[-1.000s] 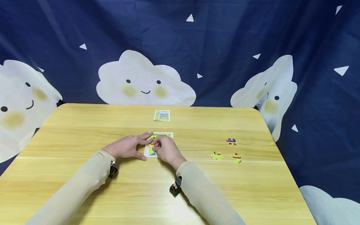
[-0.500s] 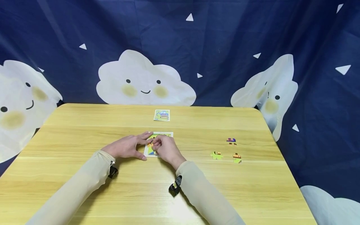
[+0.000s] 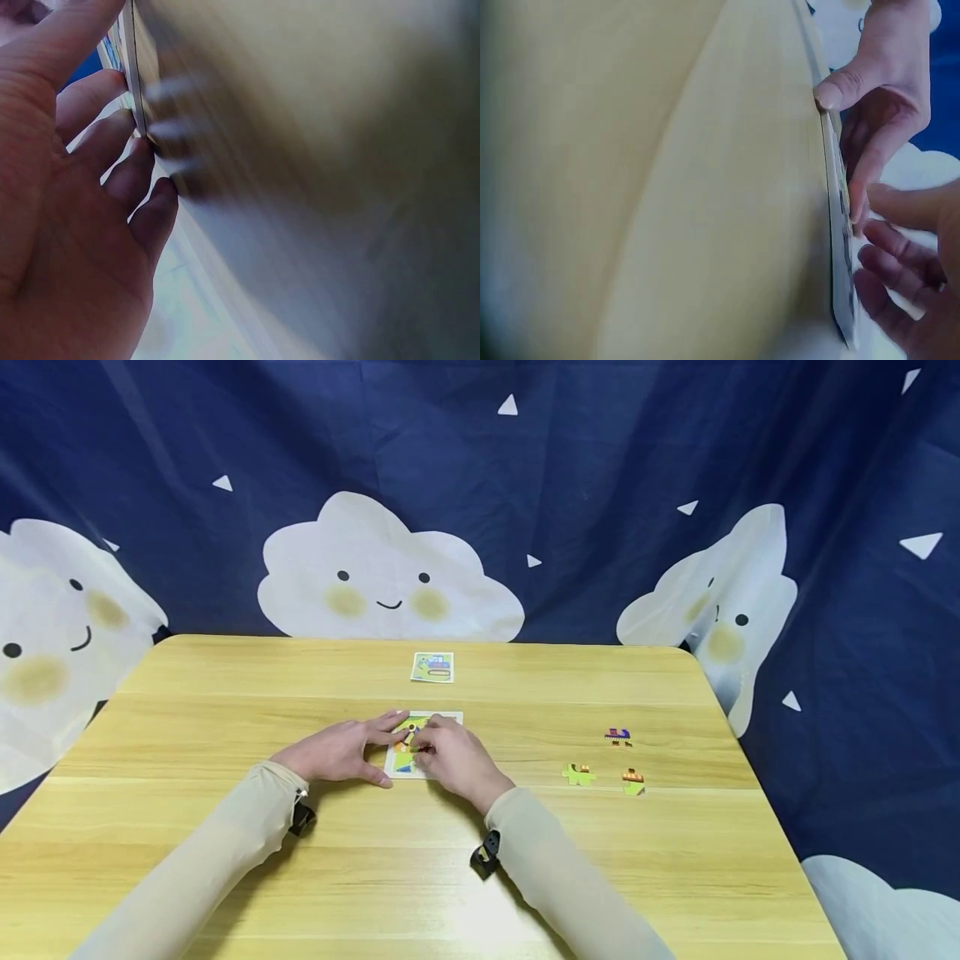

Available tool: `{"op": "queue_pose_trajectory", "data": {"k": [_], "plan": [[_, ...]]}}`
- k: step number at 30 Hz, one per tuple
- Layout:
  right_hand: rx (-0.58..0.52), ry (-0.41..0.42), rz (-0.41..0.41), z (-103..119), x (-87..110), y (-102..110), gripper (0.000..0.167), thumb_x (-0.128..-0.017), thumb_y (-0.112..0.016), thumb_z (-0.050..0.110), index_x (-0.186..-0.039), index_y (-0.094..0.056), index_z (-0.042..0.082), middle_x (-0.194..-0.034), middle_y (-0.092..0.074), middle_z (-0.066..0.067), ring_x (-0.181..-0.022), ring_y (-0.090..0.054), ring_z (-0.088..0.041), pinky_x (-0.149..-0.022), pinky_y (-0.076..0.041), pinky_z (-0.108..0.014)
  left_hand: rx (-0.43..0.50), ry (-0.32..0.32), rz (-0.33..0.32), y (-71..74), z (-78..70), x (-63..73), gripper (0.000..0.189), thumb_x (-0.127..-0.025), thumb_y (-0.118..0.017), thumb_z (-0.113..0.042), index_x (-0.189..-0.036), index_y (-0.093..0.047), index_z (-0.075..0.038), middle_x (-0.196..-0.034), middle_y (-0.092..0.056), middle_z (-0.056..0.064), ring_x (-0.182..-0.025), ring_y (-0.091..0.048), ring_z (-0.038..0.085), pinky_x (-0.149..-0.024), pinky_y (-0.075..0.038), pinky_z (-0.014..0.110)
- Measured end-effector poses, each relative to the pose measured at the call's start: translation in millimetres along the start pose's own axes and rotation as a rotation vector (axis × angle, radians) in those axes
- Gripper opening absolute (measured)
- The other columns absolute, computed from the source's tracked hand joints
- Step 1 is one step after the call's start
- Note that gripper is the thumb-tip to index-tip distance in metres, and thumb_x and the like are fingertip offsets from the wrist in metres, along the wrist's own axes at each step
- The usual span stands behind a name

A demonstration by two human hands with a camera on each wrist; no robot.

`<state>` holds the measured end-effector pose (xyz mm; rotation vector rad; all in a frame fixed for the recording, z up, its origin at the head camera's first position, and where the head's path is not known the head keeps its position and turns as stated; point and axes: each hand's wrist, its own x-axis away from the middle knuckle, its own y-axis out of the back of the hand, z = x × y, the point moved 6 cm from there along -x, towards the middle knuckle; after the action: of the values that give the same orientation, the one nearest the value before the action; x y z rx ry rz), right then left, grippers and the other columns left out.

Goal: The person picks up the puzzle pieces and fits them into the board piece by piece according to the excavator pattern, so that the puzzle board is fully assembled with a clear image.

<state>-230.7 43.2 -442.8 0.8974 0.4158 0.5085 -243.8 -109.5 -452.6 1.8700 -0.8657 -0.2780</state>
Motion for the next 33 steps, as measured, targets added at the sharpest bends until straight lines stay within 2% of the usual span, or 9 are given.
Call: {"op": "queue_pose_trajectory", "data": {"k": [2,4,8,11,14,22,27,33], "plan": [[0.140,0.136,0.027,7.8,5.2,3.5,0.022,-0.092,-0.072,0.017,-0.113,-0.075,0.010,-0.111,-0.063,-0.003,-0.104,-0.057,-0.017,-0.090,-0.049,-0.034,-0.005,-0.001,-0.001,0.7,-0.7,0.8,0.082,-0.078,-0.080,-0.046,-0.144,-0.049,-0.008,-0.160,-0.023,0.008,-0.143,-0.027,0.031,-0.112,-0.030,0.049],[0.245,0.238,0.063,13.9,11.6,6.6,0.026,-0.094,-0.069,0.020,-0.118,-0.073,0.011,-0.121,-0.062,-0.005,-0.114,-0.054,-0.021,-0.094,-0.048,-0.039,-0.007,0.003,0.004,0.8,-1.1,0.4,0.082,-0.079,-0.080,-0.046,-0.144,-0.049,-0.009,-0.160,-0.023,0.007,-0.143,-0.027,0.031,-0.112,-0.029,0.049],[0.393,0.331,0.160,17.3,22.8,8.2,0.030,-0.098,-0.063,0.027,-0.124,-0.070,0.016,-0.136,-0.058,-0.004,-0.127,-0.049,-0.024,-0.094,-0.047,-0.046,-0.010,0.007,0.013,0.4,-1.7,-1.0,0.081,-0.079,-0.079,-0.046,-0.145,-0.048,-0.008,-0.160,-0.022,0.007,-0.144,-0.025,0.030,-0.113,-0.028,0.048],[0.427,0.330,0.241,14.5,27.5,4.8,0.034,-0.100,-0.057,0.033,-0.130,-0.067,0.019,-0.143,-0.052,-0.002,-0.132,-0.044,-0.024,-0.096,-0.046,-0.047,-0.015,0.014,0.019,0.0,-1.3,-0.8,0.081,-0.080,-0.079,-0.046,-0.145,-0.048,-0.008,-0.160,-0.021,0.006,-0.144,-0.023,0.029,-0.114,-0.026,0.048],[0.428,0.317,0.283,11.3,29.4,1.4,0.038,-0.102,-0.054,0.037,-0.135,-0.063,0.020,-0.148,-0.047,-0.001,-0.136,-0.040,-0.023,-0.100,-0.044,-0.048,-0.018,0.017,0.019,-0.6,-0.9,-0.4,0.082,-0.080,-0.078,-0.047,-0.145,-0.048,-0.008,-0.161,-0.021,0.006,-0.145,-0.022,0.029,-0.114,-0.026,0.048],[0.389,0.356,0.248,17.0,27.3,3.9,0.044,-0.102,-0.051,0.036,-0.140,-0.057,0.013,-0.149,-0.046,-0.003,-0.137,-0.040,-0.024,-0.105,-0.040,-0.048,-0.004,-0.001,0.006,-0.3,-0.9,0.7,0.083,-0.080,-0.078,-0.048,-0.145,-0.048,-0.007,-0.161,-0.020,0.006,-0.144,-0.023,0.030,-0.113,-0.027,0.050],[0.397,0.414,0.262,20.5,26.9,-2.6,0.044,-0.103,-0.050,0.038,-0.138,-0.060,0.013,-0.148,-0.047,-0.006,-0.136,-0.042,-0.022,-0.110,-0.036,-0.040,0.005,-0.005,0.007,-0.2,-0.3,1.1,0.081,-0.080,-0.078,-0.046,-0.145,-0.048,-0.007,-0.161,-0.020,0.006,-0.145,-0.021,0.029,-0.114,-0.026,0.049],[0.357,0.367,0.308,16.3,26.9,-5.4,0.043,-0.104,-0.049,0.038,-0.138,-0.059,0.016,-0.151,-0.043,-0.003,-0.136,-0.041,-0.019,-0.107,-0.039,-0.037,0.004,-0.005,0.010,-1.2,0.1,0.7,0.081,-0.080,-0.078,-0.046,-0.144,-0.048,-0.006,-0.161,-0.020,0.006,-0.145,-0.022,0.029,-0.113,-0.027,0.049]]}}
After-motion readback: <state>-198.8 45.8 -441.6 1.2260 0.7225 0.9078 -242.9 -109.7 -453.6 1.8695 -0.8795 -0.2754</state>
